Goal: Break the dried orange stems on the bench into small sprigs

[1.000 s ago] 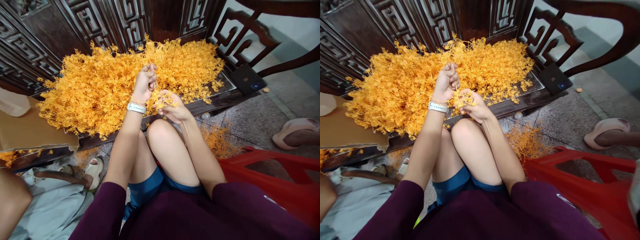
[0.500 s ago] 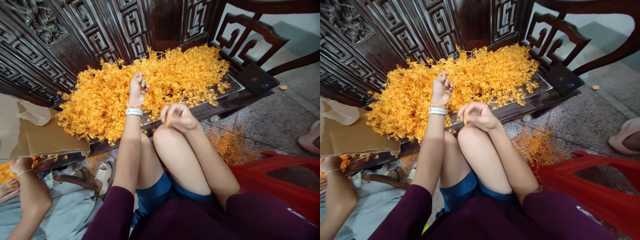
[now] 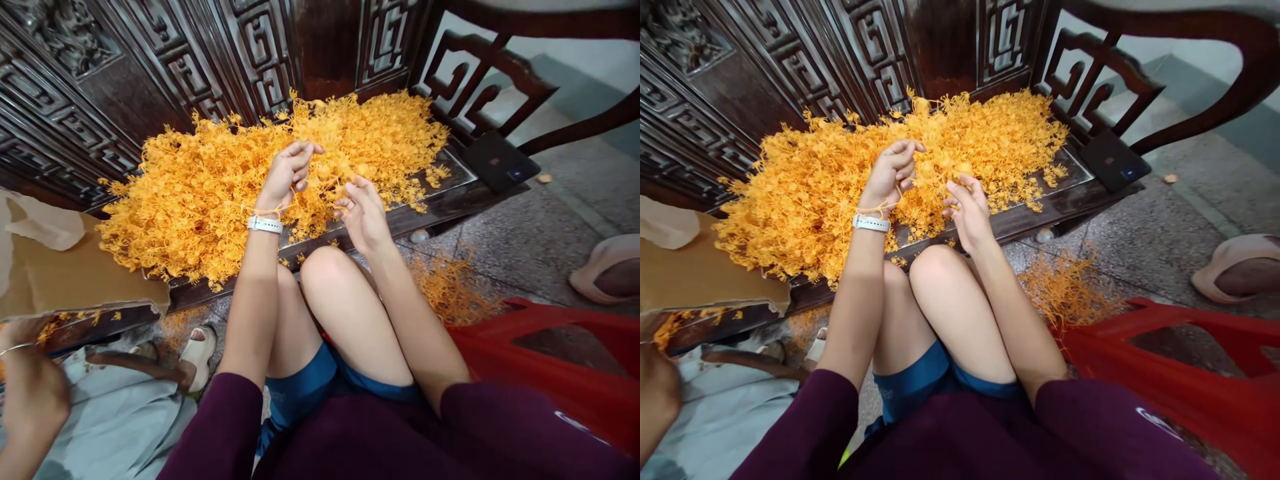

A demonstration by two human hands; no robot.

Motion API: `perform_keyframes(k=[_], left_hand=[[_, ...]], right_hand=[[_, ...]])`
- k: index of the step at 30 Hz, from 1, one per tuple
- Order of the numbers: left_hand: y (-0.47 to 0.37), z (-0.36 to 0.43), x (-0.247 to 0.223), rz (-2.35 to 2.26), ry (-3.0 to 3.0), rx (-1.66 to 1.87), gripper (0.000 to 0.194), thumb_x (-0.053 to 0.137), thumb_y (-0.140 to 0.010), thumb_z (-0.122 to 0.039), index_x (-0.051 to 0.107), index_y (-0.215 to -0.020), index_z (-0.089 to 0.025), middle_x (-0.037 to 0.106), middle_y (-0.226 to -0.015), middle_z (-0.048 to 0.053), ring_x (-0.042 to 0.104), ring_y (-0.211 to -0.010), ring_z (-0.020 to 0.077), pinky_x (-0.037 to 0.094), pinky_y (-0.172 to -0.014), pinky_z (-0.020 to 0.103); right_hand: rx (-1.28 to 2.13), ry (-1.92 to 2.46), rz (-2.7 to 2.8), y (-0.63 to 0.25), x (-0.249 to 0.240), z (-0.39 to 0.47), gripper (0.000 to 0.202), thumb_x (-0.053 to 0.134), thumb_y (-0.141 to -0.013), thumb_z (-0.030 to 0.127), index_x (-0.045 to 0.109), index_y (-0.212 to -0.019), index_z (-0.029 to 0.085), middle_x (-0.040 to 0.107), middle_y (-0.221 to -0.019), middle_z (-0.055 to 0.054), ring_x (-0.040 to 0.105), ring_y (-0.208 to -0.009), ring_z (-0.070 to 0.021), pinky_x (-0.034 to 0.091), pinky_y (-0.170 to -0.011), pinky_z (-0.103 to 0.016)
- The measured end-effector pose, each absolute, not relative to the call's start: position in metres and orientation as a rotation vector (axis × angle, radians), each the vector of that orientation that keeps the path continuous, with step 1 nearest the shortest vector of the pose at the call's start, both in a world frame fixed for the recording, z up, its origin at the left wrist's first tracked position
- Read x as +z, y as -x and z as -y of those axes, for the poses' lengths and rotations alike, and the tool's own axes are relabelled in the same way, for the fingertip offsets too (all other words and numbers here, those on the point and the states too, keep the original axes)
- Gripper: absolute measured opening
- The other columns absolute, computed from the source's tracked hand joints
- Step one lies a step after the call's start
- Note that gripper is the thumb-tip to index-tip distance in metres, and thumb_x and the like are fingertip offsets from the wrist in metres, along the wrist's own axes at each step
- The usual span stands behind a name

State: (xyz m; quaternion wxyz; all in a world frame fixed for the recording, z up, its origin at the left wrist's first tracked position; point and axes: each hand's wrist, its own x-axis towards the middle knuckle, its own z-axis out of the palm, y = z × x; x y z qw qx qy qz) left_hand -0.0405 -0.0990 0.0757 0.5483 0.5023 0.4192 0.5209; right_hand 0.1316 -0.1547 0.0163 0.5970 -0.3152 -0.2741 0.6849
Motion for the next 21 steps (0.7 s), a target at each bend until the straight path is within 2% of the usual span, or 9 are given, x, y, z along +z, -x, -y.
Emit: perform_keyframes(k=[2, 5, 6, 10, 13, 17, 21], left_hand=[[0.038, 0.101, 0.074, -0.976, -1.268, 1.143, 0.023, 0.066, -0.103, -0.035, 0.068, -0.085, -0.02, 0.026, -0.055, -0.009, 0.019, -0.042, 0.0045, 0.02, -0.04, 0.018], [0.037, 0.103, 0.069, -0.983, -1.394, 1.062, 0.02, 0.075, -0.096, -0.04, 0.069, -0.095, -0.02, 0.032, -0.059, -0.008, 0.027, -0.046, 0.0043, 0.021, -0.043, 0.018], [0.037, 0.102, 0.067, -0.978, -1.446, 1.052, 0.025, 0.081, -0.092, -0.041, 0.07, -0.101, -0.021, 0.035, -0.061, -0.008, 0.031, -0.048, 0.0046, 0.025, -0.045, 0.018], [0.041, 0.099, 0.059, -0.913, -1.636, 1.05, 0.064, 0.099, -0.07, -0.044, 0.066, -0.12, -0.022, 0.04, -0.071, -0.007, 0.053, -0.065, 0.0088, 0.046, -0.063, 0.023], [0.04, 0.094, 0.051, -0.882, -1.647, 1.081, 0.078, 0.102, -0.064, -0.044, 0.06, -0.126, -0.024, 0.049, -0.084, -0.004, 0.065, -0.081, 0.0143, 0.056, -0.078, 0.032], [0.035, 0.092, 0.047, -0.9, -1.579, 1.137, 0.075, 0.102, -0.062, -0.03, 0.06, -0.124, -0.026, 0.061, -0.112, 0.005, 0.069, -0.102, 0.0208, 0.06, -0.086, 0.036], [0.033, 0.095, 0.049, -0.896, -1.588, 1.074, 0.062, 0.094, -0.062, -0.011, 0.064, -0.114, -0.023, 0.066, -0.123, 0.009, 0.068, -0.109, 0.0233, 0.061, -0.085, 0.035]], right_hand=[[1.588, 0.721, 0.692, -0.131, 0.015, 0.155, 0.05, 0.094, -0.07, 0.044, 0.065, -0.108, 0.031, 0.072, -0.103, 0.003, 0.065, -0.08, -0.012, 0.054, -0.066, -0.024], [1.544, 0.718, 0.774, -0.131, 0.013, 0.155, 0.043, 0.096, -0.069, 0.044, 0.069, -0.098, 0.028, 0.072, -0.099, 0.001, 0.068, -0.086, -0.0142, 0.057, -0.071, -0.026], [1.497, 0.726, 0.78, -0.131, 0.013, 0.155, 0.041, 0.097, -0.067, 0.043, 0.069, -0.093, 0.027, 0.072, -0.097, 0.001, 0.068, -0.087, -0.0149, 0.057, -0.073, -0.027], [1.426, 0.719, 0.702, -0.131, 0.015, 0.155, 0.043, 0.1, -0.061, 0.04, 0.067, -0.085, 0.027, 0.073, -0.094, 0.002, 0.07, -0.087, -0.0159, 0.06, -0.078, -0.029], [1.515, 0.672, 0.64, -0.133, 0.017, 0.155, 0.046, 0.101, -0.06, 0.038, 0.064, -0.084, 0.026, 0.075, -0.095, 0.003, 0.069, -0.084, -0.0135, 0.061, -0.084, -0.028], [1.543, 0.706, 0.67, -0.136, 0.017, 0.157, 0.046, 0.099, -0.064, 0.032, 0.064, -0.092, 0.028, 0.074, -0.095, 0.003, 0.07, -0.087, -0.0139, 0.061, -0.083, -0.029], [1.429, 0.784, 0.836, -0.139, 0.014, 0.157, 0.048, 0.097, -0.065, 0.026, 0.072, -0.106, 0.03, 0.073, -0.096, 0.002, 0.071, -0.095, -0.0172, 0.06, -0.085, -0.031]])
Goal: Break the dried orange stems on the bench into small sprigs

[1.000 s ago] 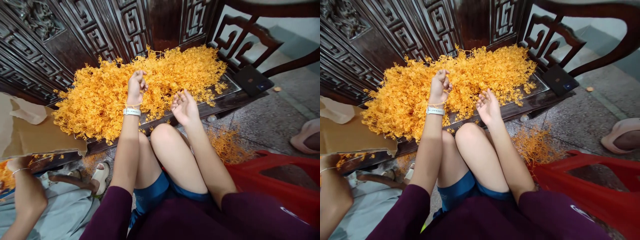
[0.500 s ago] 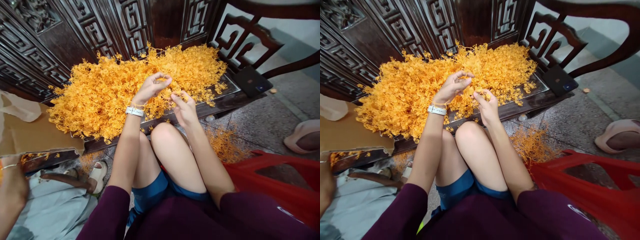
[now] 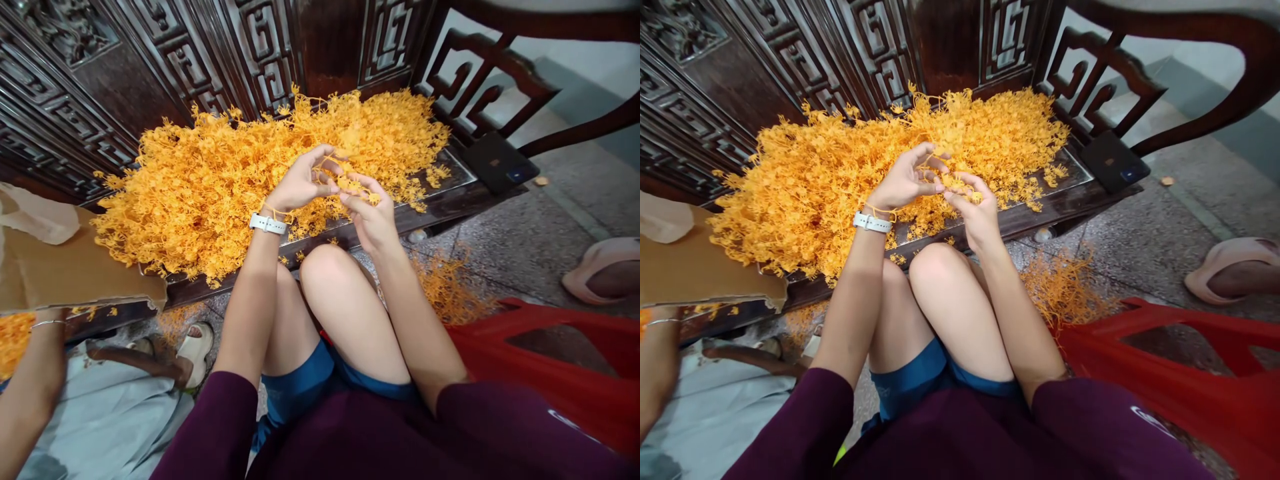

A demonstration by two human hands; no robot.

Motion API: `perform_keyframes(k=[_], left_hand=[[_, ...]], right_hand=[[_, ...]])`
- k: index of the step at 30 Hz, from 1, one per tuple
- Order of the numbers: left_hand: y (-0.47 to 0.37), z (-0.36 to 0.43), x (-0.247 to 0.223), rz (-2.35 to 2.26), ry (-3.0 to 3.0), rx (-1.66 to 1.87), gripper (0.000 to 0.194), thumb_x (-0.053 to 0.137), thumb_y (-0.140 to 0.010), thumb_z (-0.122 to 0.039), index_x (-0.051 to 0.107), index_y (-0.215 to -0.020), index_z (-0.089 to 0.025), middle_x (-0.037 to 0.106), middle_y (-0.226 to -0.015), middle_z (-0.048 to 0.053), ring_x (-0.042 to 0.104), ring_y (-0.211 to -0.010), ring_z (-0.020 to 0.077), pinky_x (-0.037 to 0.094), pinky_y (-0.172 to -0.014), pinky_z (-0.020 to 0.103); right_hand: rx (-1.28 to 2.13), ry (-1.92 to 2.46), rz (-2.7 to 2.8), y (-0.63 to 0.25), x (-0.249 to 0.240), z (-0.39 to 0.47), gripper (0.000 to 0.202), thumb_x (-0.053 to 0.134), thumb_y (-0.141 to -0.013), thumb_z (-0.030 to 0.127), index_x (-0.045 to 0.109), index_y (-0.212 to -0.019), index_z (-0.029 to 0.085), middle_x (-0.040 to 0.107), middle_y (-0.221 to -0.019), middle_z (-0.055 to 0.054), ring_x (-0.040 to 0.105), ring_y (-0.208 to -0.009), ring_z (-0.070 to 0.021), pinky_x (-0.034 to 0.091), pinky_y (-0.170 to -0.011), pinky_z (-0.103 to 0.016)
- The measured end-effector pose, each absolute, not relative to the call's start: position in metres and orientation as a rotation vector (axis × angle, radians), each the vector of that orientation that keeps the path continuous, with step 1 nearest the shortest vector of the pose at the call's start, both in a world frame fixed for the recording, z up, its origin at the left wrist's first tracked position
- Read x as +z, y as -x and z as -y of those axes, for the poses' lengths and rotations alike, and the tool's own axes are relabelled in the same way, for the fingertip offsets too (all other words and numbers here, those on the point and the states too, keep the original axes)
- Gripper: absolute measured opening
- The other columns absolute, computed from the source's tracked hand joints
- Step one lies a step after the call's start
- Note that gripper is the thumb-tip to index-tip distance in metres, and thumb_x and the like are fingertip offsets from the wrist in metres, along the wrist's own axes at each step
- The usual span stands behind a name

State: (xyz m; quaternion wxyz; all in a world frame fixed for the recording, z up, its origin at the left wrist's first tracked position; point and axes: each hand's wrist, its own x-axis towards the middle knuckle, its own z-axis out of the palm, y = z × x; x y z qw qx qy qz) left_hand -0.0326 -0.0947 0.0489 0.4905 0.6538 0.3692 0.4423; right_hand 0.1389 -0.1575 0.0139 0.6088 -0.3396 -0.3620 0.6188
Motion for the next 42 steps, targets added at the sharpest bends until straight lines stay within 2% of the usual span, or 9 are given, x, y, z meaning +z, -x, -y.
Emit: perform_keyframes(k=[4, 7, 15, 18, 21, 25, 31, 37, 42], left_hand=[[0.032, 0.098, 0.05, -0.898, -1.571, 0.987, 0.053, 0.084, -0.061, 0.001, 0.067, -0.107, -0.019, 0.068, -0.111, 0.007, 0.071, -0.099, 0.0209, 0.059, -0.081, 0.032], [0.033, 0.098, 0.052, -0.908, -1.562, 0.991, 0.053, 0.08, -0.062, 0.002, 0.067, -0.108, -0.02, 0.069, -0.112, 0.007, 0.071, -0.097, 0.0194, 0.058, -0.079, 0.03], [0.033, 0.099, 0.06, -0.972, -1.622, 1.141, 0.025, 0.086, -0.08, -0.027, 0.068, -0.095, -0.02, 0.074, -0.095, 0.006, 0.07, -0.086, 0.0151, 0.055, -0.073, 0.025], [0.029, 0.1, 0.063, -1.006, -1.596, 1.223, 0.029, 0.088, -0.081, -0.035, 0.067, -0.096, -0.021, 0.075, -0.094, 0.005, 0.074, -0.088, 0.0171, 0.054, -0.072, 0.026], [0.024, 0.102, 0.063, -1.009, -1.575, 1.22, 0.033, 0.09, -0.079, -0.037, 0.066, -0.095, -0.021, 0.075, -0.098, 0.006, 0.075, -0.088, 0.0169, 0.055, -0.071, 0.026], [0.02, 0.105, 0.063, -1.034, -1.557, 1.172, 0.03, 0.085, -0.085, -0.042, 0.065, -0.092, -0.022, 0.074, -0.083, 0.003, 0.072, -0.076, 0.0148, 0.055, -0.066, 0.025], [0.027, 0.097, 0.063, -1.129, -1.298, 1.279, 0.034, 0.073, -0.094, -0.057, 0.065, -0.097, -0.025, 0.074, -0.08, 0.002, 0.064, -0.06, 0.0105, 0.048, -0.055, 0.021], [0.031, 0.091, 0.064, -1.156, -1.067, 1.525, 0.041, 0.068, -0.094, -0.067, 0.064, -0.115, -0.031, 0.072, -0.08, 0.0, 0.067, -0.064, 0.0123, 0.047, -0.056, 0.022], [0.021, 0.097, 0.064, -1.235, -1.065, 1.477, 0.033, 0.07, -0.095, -0.059, 0.063, -0.108, -0.03, 0.07, -0.076, 0.0, 0.068, -0.062, 0.0128, 0.05, -0.057, 0.024]], right_hand=[[1.311, 0.829, 0.961, -0.139, 0.008, 0.156, 0.041, 0.095, -0.069, 0.031, 0.078, -0.106, 0.027, 0.074, -0.107, -0.001, 0.069, -0.104, -0.0195, 0.057, -0.098, -0.036], [1.196, 0.891, 0.981, -0.14, 0.005, 0.153, 0.027, 0.091, -0.075, 0.035, 0.079, -0.097, 0.026, 0.075, -0.103, -0.002, 0.069, -0.104, -0.0205, 0.057, -0.096, -0.036], [1.339, 0.83, 0.947, -0.135, 0.005, 0.156, 0.023, 0.092, -0.074, 0.036, 0.076, -0.086, 0.025, 0.076, -0.092, -0.001, 0.07, -0.091, -0.0183, 0.054, -0.085, -0.033], [1.333, 0.865, 1.209, -0.128, 0.004, 0.162, 0.023, 0.091, -0.075, 0.037, 0.078, -0.085, 0.022, 0.075, -0.09, -0.001, 0.066, -0.089, -0.0184, 0.052, -0.087, -0.034], [1.351, 0.841, 1.375, -0.122, 0.004, 0.166, 0.023, 0.087, -0.08, 0.039, 0.075, -0.08, 0.02, 0.069, -0.081, 0.001, 0.057, -0.075, -0.0148, 0.047, -0.076, -0.031], [1.307, 0.837, 1.355, -0.121, 0.004, 0.164, 0.026, 0.085, -0.081, 0.039, 0.07, -0.073, 0.02, 0.06, -0.072, 0.002, 0.048, -0.068, -0.0127, 0.04, -0.067, -0.029], [1.36, 0.81, 0.913, -0.129, 0.007, 0.157, 0.033, 0.093, -0.072, 0.043, 0.071, -0.09, 0.026, 0.068, -0.084, 0.0, 0.058, -0.074, -0.0146, 0.047, -0.065, -0.028], [1.374, 0.834, 0.834, -0.134, 0.013, 0.159, 0.035, 0.095, -0.07, 0.045, 0.068, -0.081, 0.026, 0.073, -0.094, -0.002, 0.063, -0.082, -0.0154, 0.052, -0.066, -0.028], [1.213, 0.889, 1.048, -0.13, 0.01, 0.16, 0.045, 0.086, -0.079, 0.063, 0.067, -0.072, 0.024, 0.06, -0.072, -0.001, 0.051, -0.068, -0.0143, 0.045, -0.064, -0.03]])
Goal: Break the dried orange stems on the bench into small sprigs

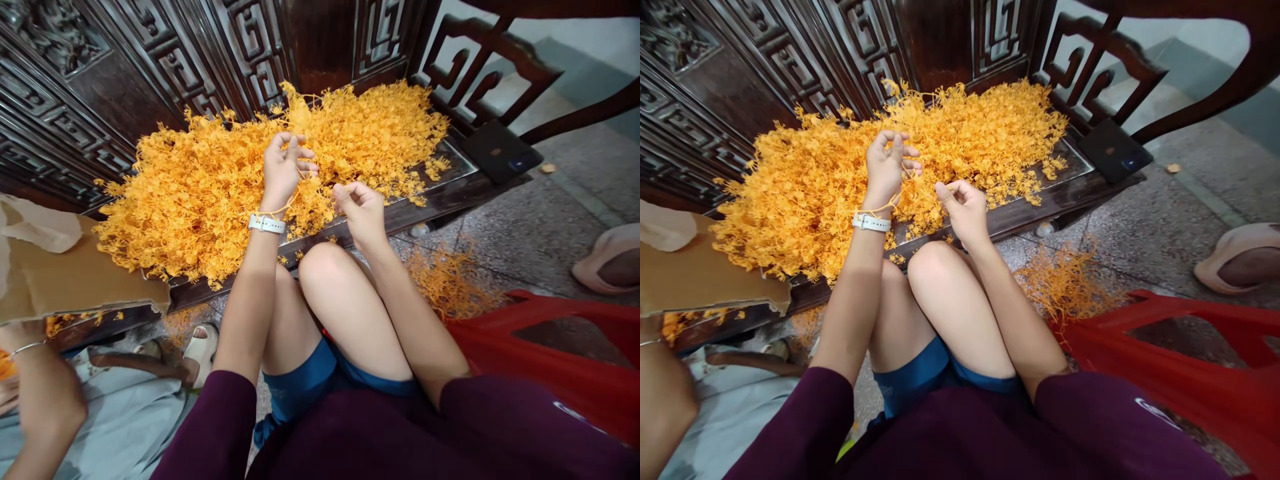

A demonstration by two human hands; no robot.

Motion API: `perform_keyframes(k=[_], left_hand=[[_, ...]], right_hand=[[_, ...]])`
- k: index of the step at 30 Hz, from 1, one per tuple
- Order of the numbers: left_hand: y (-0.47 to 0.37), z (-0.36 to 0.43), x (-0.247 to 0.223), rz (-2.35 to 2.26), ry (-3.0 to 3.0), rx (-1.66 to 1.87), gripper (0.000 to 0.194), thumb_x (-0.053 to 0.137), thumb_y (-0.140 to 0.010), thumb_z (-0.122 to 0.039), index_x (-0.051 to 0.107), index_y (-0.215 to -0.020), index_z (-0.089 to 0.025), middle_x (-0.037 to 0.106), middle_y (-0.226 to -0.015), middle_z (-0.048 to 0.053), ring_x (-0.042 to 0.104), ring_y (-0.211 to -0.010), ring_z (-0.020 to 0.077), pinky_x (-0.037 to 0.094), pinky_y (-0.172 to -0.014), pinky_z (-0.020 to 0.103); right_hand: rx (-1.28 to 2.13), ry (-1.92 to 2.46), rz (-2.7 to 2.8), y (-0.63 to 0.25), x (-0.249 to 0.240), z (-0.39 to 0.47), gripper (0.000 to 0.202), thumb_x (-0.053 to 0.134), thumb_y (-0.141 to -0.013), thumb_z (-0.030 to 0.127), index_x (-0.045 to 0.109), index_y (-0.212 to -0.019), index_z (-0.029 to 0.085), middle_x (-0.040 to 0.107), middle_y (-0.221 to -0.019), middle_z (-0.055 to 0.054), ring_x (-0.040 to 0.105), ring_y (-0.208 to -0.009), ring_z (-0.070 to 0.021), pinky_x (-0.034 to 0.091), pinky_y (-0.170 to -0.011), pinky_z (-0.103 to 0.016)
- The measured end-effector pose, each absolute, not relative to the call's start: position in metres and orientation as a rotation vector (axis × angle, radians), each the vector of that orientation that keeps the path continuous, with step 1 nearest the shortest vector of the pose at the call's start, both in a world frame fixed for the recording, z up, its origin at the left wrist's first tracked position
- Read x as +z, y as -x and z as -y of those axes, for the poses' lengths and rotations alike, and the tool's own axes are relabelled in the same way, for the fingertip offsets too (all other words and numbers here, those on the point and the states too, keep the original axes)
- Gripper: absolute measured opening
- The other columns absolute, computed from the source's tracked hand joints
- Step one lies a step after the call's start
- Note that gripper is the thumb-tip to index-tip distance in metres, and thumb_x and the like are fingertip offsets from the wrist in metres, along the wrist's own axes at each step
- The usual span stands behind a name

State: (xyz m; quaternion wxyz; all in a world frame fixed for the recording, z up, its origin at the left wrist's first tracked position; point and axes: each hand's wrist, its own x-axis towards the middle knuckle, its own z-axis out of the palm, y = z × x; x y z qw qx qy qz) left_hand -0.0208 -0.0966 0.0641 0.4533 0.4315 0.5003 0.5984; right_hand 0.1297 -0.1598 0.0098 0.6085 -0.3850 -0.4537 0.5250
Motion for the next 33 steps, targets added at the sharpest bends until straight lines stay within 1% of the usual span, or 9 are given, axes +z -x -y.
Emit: perform_keyframes(k=[2, 7, 12, 16, 18, 22, 25, 28, 33], left_hand=[[0.013, 0.099, 0.062, -1.235, -1.062, 1.426, 0.027, 0.07, -0.098, -0.052, 0.062, -0.105, -0.027, 0.07, -0.078, 0.001, 0.069, -0.062, 0.0128, 0.051, -0.058, 0.024], [-0.002, 0.103, 0.056, -1.168, -1.085, 1.341, 0.021, 0.069, -0.1, -0.043, 0.062, -0.109, -0.024, 0.072, -0.082, 0.002, 0.072, -0.066, 0.0128, 0.055, -0.061, 0.021], [-0.006, 0.102, 0.055, -1.146, -1.11, 1.334, 0.015, 0.065, -0.104, -0.037, 0.062, -0.109, -0.024, 0.07, -0.076, 0.001, 0.074, -0.072, 0.0133, 0.059, -0.067, 0.021], [-0.007, 0.103, 0.058, -1.133, -1.1, 1.318, 0.017, 0.069, -0.101, -0.038, 0.062, -0.109, -0.024, 0.07, -0.078, 0.001, 0.076, -0.077, 0.0146, 0.06, -0.072, 0.023], [-0.005, 0.103, 0.06, -1.121, -1.102, 1.316, 0.02, 0.071, -0.1, -0.039, 0.062, -0.107, -0.023, 0.071, -0.079, 0.002, 0.076, -0.078, 0.0149, 0.06, -0.073, 0.024], [0.011, 0.096, 0.059, -1.13, -1.18, 1.375, 0.029, 0.071, -0.098, -0.052, 0.063, -0.105, -0.025, 0.072, -0.084, 0.001, 0.072, -0.074, 0.0131, 0.054, -0.066, 0.025], [0.031, 0.087, 0.054, -1.192, -1.29, 1.396, 0.045, 0.067, -0.092, -0.072, 0.065, -0.108, -0.03, 0.073, -0.084, 0.0, 0.065, -0.071, 0.0127, 0.042, -0.057, 0.027], [0.043, 0.08, 0.048, -1.215, -1.423, 1.288, 0.057, 0.055, -0.088, -0.087, 0.066, -0.107, -0.034, 0.071, -0.075, 0.0, 0.059, -0.074, 0.0155, 0.036, -0.058, 0.032], [0.039, 0.083, 0.054, -1.134, -1.485, 1.268, 0.054, 0.053, -0.09, -0.086, 0.063, -0.102, -0.034, 0.064, -0.067, -0.001, 0.054, -0.074, 0.0148, 0.036, -0.065, 0.034]], right_hand=[[1.211, 0.886, 1.113, -0.129, 0.009, 0.161, 0.046, 0.082, -0.083, 0.066, 0.067, -0.075, 0.024, 0.055, -0.069, 0.0, 0.046, -0.064, -0.0135, 0.041, -0.062, -0.03], [1.136, 0.915, 1.23, -0.13, 0.007, 0.165, 0.039, 0.087, -0.082, 0.059, 0.072, -0.101, 0.028, 0.053, -0.068, 0.003, 0.045, -0.063, -0.0142, 0.038, -0.062, -0.029], [0.988, 0.981, 1.383, -0.133, 0.007, 0.167, 0.039, 0.09, -0.077, 0.059, 0.075, -0.091, 0.026, 0.062, -0.073, 0.001, 0.05, -0.068, -0.0163, 0.041, -0.068, -0.031], [0.916, 1.017, 1.49, -0.134, 0.01, 0.169, 0.034, 0.083, -0.086, 0.058, 0.079, -0.102, 0.028, 0.056, -0.07, 0.001, 0.046, -0.066, -0.017, 0.041, -0.07, -0.033], [0.906, 1.015, 1.526, -0.134, 0.011, 0.169, 0.031, 0.078, -0.091, 0.057, 0.08, -0.098, 0.027, 0.054, -0.07, 0.001, 0.044, -0.066, -0.0167, 0.041, -0.071, -0.034], [0.966, 0.937, 1.438, -0.132, 0.008, 0.164, 0.032, 0.073, -0.095, 0.058, 0.078, -0.096, 0.026, 0.061, -0.079, -0.001, 0.05, -0.069, -0.0154, 0.043, -0.07, -0.032], [1.016, 0.85, 1.207, -0.131, -0.002, 0.153, 0.04, 0.078, -0.089, 0.063, 0.071, -0.093, 0.024, 0.06, -0.077, 0.001, 0.049, -0.064, -0.0128, 0.041, -0.06, -0.029], [1.064, 0.786, 1.047, -0.13, -0.01, 0.144, 0.046, 0.084, -0.081, 0.065, 0.065, -0.088, 0.024, 0.058, -0.077, 0.002, 0.046, -0.059, -0.0104, 0.038, -0.053, -0.027], [1.129, 0.739, 0.956, -0.133, -0.008, 0.143, 0.044, 0.089, -0.077, 0.061, 0.065, -0.086, 0.025, 0.055, -0.077, 0.002, 0.049, -0.064, -0.0101, 0.043, -0.056, -0.026]])
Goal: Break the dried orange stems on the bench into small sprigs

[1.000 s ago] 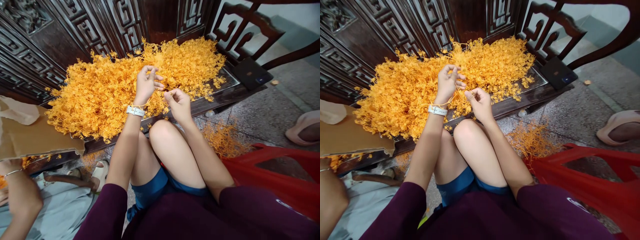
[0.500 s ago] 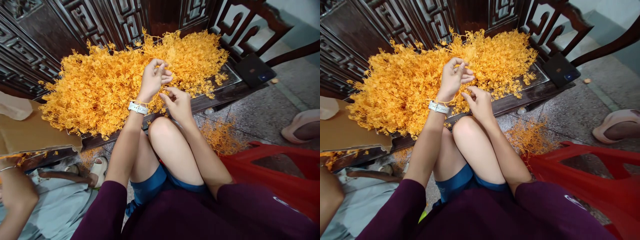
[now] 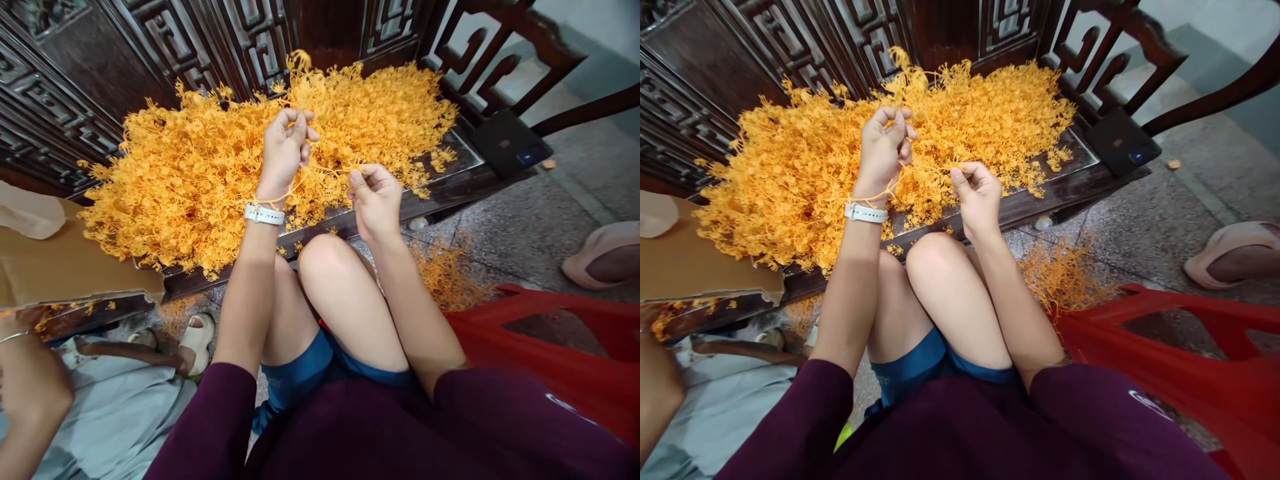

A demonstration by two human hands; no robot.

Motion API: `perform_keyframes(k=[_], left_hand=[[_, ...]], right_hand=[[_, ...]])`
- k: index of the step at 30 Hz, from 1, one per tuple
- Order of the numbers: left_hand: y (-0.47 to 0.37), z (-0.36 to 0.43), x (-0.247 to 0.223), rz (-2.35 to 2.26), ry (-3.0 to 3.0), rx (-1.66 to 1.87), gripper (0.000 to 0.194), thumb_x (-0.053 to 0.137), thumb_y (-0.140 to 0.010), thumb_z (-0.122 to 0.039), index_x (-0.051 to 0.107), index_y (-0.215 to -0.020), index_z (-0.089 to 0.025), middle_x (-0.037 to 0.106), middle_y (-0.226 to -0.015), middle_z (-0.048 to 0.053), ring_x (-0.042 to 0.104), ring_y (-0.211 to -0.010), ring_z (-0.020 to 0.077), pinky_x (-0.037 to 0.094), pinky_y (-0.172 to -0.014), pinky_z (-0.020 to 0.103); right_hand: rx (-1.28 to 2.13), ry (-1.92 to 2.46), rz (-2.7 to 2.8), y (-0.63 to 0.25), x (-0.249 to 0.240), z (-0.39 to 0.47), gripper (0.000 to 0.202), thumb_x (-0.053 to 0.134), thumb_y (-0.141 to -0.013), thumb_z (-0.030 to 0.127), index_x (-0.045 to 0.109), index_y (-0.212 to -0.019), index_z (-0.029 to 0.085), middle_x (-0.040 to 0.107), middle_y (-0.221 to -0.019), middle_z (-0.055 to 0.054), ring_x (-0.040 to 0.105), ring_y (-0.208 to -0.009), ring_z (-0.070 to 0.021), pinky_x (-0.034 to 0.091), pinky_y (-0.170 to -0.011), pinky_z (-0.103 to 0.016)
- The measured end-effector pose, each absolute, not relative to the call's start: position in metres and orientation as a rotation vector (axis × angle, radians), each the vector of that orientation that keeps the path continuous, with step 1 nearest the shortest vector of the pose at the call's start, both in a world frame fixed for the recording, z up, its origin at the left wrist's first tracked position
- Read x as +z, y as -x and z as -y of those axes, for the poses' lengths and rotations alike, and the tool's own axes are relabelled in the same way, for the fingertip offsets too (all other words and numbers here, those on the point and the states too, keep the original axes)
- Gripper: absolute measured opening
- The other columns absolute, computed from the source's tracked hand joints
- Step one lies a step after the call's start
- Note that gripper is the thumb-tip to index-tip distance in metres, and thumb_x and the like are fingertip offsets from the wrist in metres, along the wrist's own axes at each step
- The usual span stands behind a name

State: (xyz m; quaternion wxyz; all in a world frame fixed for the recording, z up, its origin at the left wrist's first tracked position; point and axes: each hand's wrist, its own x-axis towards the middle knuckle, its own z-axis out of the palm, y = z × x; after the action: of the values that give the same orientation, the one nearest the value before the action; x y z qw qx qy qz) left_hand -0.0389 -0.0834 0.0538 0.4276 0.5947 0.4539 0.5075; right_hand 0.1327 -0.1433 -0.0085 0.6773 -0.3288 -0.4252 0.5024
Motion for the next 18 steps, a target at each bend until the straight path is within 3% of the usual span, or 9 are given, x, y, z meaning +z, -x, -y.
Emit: perform_keyframes(k=[3, 8, 14, 18], left_hand=[[0.028, 0.099, 0.068, -1.116, -1.546, 1.24, 0.052, 0.068, -0.086, -0.079, 0.061, -0.088, -0.028, 0.065, -0.071, 0.001, 0.057, -0.073, 0.0141, 0.039, -0.065, 0.032], [0.017, 0.121, 0.082, -0.952, -1.688, 0.896, 0.055, 0.097, -0.064, -0.057, 0.061, -0.077, -0.018, 0.063, -0.071, 0.001, 0.06, -0.068, 0.0106, 0.041, -0.062, 0.026], [0.029, 0.121, 0.085, -0.839, -1.643, 0.783, 0.04, 0.102, -0.061, -0.026, 0.063, -0.065, -0.014, 0.057, -0.059, -0.002, 0.058, -0.06, 0.0097, 0.036, -0.055, 0.023], [0.034, 0.122, 0.087, -0.808, -1.591, 0.759, 0.039, 0.1, -0.065, -0.033, 0.067, -0.064, -0.013, 0.058, -0.06, -0.001, 0.063, -0.058, 0.0121, 0.037, -0.053, 0.023]], right_hand=[[1.263, 0.694, 0.911, -0.137, -0.001, 0.147, 0.042, 0.092, -0.077, 0.054, 0.063, -0.085, 0.025, 0.053, -0.079, 0.003, 0.048, -0.063, -0.0091, 0.046, -0.057, -0.024], [1.503, 0.606, 0.797, -0.148, 0.012, 0.15, 0.035, 0.091, -0.08, 0.034, 0.058, -0.081, 0.024, 0.053, -0.079, 0.005, 0.046, -0.06, -0.0062, 0.047, -0.056, -0.019], [1.728, 0.584, 0.769, -0.156, 0.026, 0.156, 0.026, 0.078, -0.083, 0.017, 0.053, -0.076, 0.022, 0.053, -0.074, 0.004, 0.045, -0.057, -0.0064, 0.046, -0.052, -0.019], [1.803, 0.567, 0.801, -0.155, 0.037, 0.161, 0.018, 0.071, -0.087, 0.016, 0.057, -0.077, 0.021, 0.054, -0.072, 0.003, 0.043, -0.053, -0.0074, 0.043, -0.049, -0.022]])
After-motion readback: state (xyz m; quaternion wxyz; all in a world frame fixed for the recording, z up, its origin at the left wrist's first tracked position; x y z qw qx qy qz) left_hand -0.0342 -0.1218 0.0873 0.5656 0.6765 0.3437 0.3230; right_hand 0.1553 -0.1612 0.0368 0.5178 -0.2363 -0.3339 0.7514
